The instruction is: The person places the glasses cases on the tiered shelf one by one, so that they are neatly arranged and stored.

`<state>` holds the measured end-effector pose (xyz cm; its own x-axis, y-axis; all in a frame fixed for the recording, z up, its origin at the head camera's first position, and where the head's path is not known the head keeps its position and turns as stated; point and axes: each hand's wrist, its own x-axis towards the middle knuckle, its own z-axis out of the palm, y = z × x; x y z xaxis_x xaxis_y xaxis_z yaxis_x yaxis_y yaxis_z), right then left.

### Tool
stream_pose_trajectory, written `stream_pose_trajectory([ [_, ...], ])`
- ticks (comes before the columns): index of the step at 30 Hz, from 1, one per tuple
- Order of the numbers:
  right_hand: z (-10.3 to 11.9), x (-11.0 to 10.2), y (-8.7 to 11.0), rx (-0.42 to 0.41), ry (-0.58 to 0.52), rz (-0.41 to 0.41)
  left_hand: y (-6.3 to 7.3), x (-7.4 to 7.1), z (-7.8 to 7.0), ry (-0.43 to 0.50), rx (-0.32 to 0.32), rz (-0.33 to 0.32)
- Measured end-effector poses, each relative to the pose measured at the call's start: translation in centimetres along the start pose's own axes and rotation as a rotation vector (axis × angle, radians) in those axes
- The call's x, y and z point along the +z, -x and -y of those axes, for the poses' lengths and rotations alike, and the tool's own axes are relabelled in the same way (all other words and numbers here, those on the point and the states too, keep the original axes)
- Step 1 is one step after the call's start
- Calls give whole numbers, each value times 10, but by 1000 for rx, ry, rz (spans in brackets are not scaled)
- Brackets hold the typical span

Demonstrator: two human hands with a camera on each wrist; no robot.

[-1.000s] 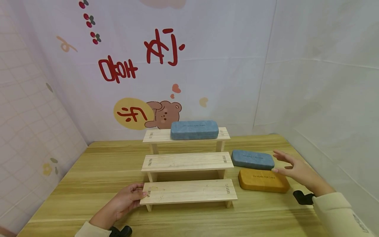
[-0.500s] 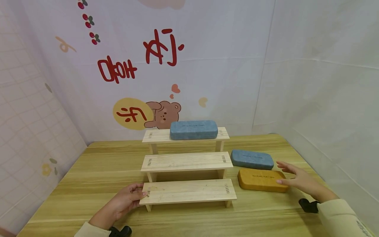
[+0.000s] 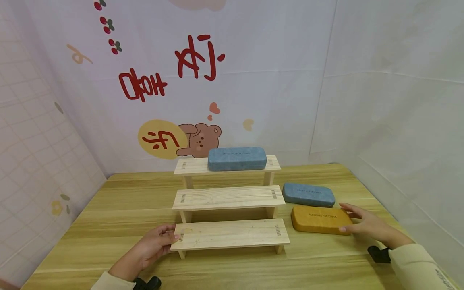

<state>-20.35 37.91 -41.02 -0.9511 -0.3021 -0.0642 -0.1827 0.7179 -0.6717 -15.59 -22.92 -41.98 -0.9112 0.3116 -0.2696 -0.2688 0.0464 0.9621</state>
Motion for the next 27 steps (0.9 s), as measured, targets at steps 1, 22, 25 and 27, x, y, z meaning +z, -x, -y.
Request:
stream_pose_trajectory([
  [1,-1,0,0,-1,6,1,0,0,0,2,-3,-3],
  [22,-15,-3,-7,56,-27,108,0,1,-2,-9,-8,-2],
  [25,-17,-3,-8,57,-24,108,1,1,-3,-9,-12,-3],
  [27,-18,-2,-10,50,-19,107,1,1,-2,-12,-8,0],
])
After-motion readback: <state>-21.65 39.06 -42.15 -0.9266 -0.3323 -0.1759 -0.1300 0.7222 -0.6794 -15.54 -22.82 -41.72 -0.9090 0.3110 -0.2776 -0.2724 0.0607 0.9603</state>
